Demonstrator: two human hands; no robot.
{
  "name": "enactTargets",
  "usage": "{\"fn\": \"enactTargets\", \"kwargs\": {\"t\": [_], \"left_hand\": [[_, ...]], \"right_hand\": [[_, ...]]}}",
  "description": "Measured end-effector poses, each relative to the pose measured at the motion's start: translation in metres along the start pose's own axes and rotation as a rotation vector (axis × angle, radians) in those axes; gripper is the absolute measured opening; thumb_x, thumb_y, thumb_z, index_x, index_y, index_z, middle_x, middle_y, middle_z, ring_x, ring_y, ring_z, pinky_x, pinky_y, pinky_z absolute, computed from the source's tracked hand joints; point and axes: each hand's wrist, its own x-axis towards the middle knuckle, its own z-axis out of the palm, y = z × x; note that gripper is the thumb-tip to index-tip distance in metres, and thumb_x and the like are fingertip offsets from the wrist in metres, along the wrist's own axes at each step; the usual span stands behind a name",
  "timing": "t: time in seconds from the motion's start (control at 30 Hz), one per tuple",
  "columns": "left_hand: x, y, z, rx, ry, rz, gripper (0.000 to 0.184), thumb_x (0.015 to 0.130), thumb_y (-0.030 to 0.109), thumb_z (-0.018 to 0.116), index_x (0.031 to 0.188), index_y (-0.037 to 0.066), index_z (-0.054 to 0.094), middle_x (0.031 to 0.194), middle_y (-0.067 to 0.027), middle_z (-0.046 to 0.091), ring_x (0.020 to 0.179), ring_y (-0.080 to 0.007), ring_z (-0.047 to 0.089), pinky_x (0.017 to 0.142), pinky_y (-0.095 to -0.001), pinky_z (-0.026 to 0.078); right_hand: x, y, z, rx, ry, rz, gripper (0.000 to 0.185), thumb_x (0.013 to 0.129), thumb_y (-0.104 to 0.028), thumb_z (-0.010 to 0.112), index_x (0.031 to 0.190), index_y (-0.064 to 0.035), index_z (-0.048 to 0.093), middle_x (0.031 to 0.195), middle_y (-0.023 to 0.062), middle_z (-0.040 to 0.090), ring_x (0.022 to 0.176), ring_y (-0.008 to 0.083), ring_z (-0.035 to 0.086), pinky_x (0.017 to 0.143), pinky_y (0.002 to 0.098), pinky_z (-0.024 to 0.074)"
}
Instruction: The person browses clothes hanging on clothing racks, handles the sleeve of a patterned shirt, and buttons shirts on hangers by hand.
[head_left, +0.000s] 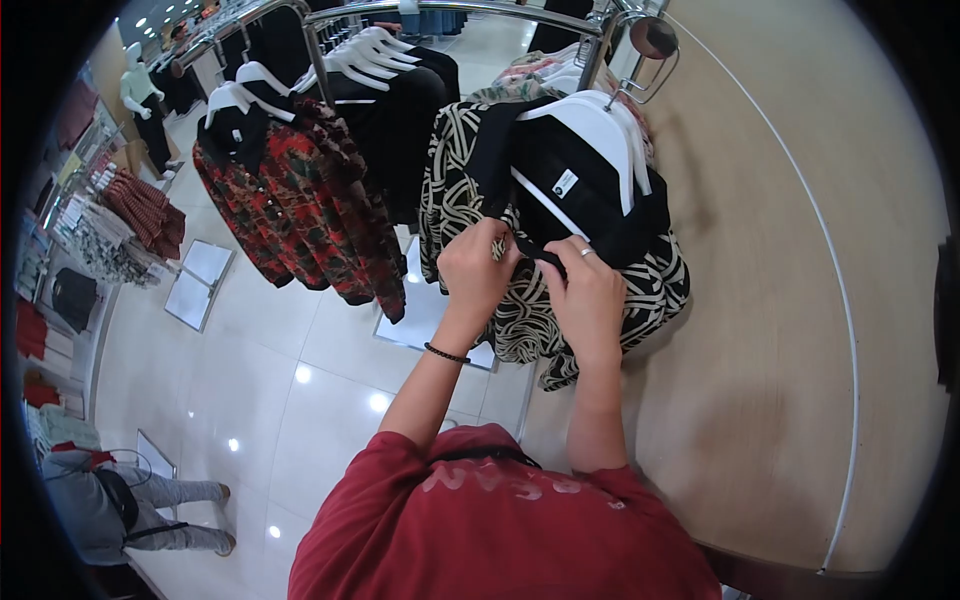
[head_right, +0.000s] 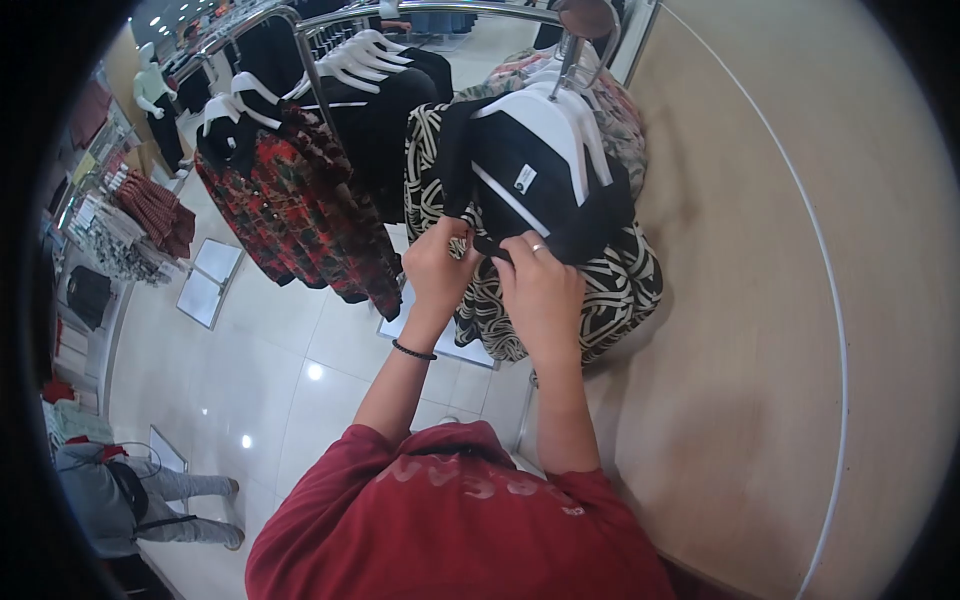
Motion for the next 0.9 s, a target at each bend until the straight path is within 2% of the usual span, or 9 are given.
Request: {"fn": "enactTargets", "kwargs": {"t": [0.23, 0.33, 0.53, 0.63, 0.73, 0.8, 0.87, 0.9], "left_hand": [[-0.005, -0.004, 0.022, -0.440, -0.108, -0.242, 0.020, 0.070, 0.001, 0.073, 0.088, 0.002, 0.063, 0.079, -0.0065, 0.068, 0.072, -0.0130, 0.067, 0.068, -0.0236, 0.051], [-0.009, -0.011, 0.030, -0.530, -0.170, -0.338, 0.019, 0.072, 0.002, 0.073, 0.089, 0.001, 0.063, 0.079, -0.0058, 0.067, 0.071, -0.0118, 0.066, 0.067, -0.0232, 0.050], [-0.014, -0.007, 0.044, -0.524, -0.159, -0.231, 0.015, 0.075, 0.001, 0.071, 0.088, 0.000, 0.063, 0.076, -0.0058, 0.065, 0.071, -0.0110, 0.064, 0.067, -0.0233, 0.050], [-0.021, -0.009, 0.054, -0.565, -0.172, -0.249, 0.014, 0.077, 0.005, 0.073, 0.083, 0.000, 0.062, 0.072, -0.0046, 0.065, 0.066, -0.0110, 0.064, 0.063, -0.0224, 0.049], [-0.028, -0.022, 0.057, -0.819, -0.184, -0.463, 0.015, 0.081, 0.006, 0.072, 0.087, -0.001, 0.060, 0.075, -0.0031, 0.064, 0.069, -0.0103, 0.063, 0.066, -0.0228, 0.049], [-0.021, -0.021, 0.051, -1.125, -0.142, -0.684, 0.017, 0.087, 0.006, 0.066, 0.097, -0.001, 0.055, 0.088, -0.0033, 0.062, 0.071, -0.0090, 0.059, 0.065, -0.0229, 0.049], [-0.018, -0.031, 0.050, -1.152, -0.056, -0.803, 0.017, 0.089, 0.005, 0.064, 0.100, -0.002, 0.053, 0.088, -0.0016, 0.057, 0.069, -0.0077, 0.057, 0.065, -0.0225, 0.050], [-0.011, -0.026, 0.045, -1.120, -0.030, -0.831, 0.015, 0.088, 0.005, 0.066, 0.094, -0.001, 0.054, 0.079, 0.0014, 0.052, 0.066, -0.0052, 0.054, 0.065, -0.0219, 0.051]], "right_hand": [[-0.001, 0.015, 0.021, -0.003, 0.055, 0.031, 0.016, 0.084, -0.019, 0.064, 0.096, -0.0082, 0.060, 0.092, 0.0051, 0.064, 0.068, 0.0291, 0.064, 0.057, 0.0402, 0.0486], [-0.003, 0.020, 0.025, 0.016, 0.094, 0.040, 0.016, 0.085, -0.020, 0.063, 0.096, -0.0083, 0.061, 0.092, 0.0057, 0.064, 0.067, 0.0283, 0.064, 0.055, 0.0387, 0.0482], [-0.010, 0.033, 0.027, 0.041, 0.137, 0.042, 0.014, 0.085, -0.018, 0.064, 0.094, -0.0078, 0.062, 0.091, 0.0054, 0.064, 0.062, 0.0270, 0.063, 0.053, 0.0367, 0.0472], [-0.009, 0.032, 0.025, 0.125, 0.181, 0.069, 0.013, 0.084, -0.016, 0.064, 0.093, -0.0067, 0.062, 0.091, 0.0054, 0.062, 0.060, 0.0260, 0.062, 0.052, 0.0363, 0.0468], [-0.004, 0.030, 0.025, 0.130, 0.169, 0.119, 0.012, 0.084, -0.014, 0.065, 0.091, -0.0050, 0.062, 0.094, 0.0054, 0.061, 0.059, 0.0252, 0.061, 0.052, 0.0349, 0.0463], [-0.004, 0.032, 0.032, 0.114, 0.177, 0.108, 0.012, 0.082, -0.013, 0.066, 0.091, -0.0049, 0.062, 0.097, 0.0047, 0.060, 0.059, 0.0251, 0.062, 0.052, 0.0342, 0.0475], [-0.007, 0.036, 0.036, 0.114, 0.181, 0.089, 0.012, 0.082, -0.012, 0.066, 0.091, -0.0056, 0.062, 0.098, 0.0044, 0.060, 0.061, 0.0253, 0.062, 0.053, 0.0348, 0.0486], [-0.009, 0.037, 0.037, 0.095, 0.168, 0.094, 0.013, 0.081, -0.012, 0.066, 0.091, -0.0061, 0.062, 0.098, 0.0042, 0.060, 0.062, 0.0252, 0.063, 0.054, 0.0351, 0.0490]]}}
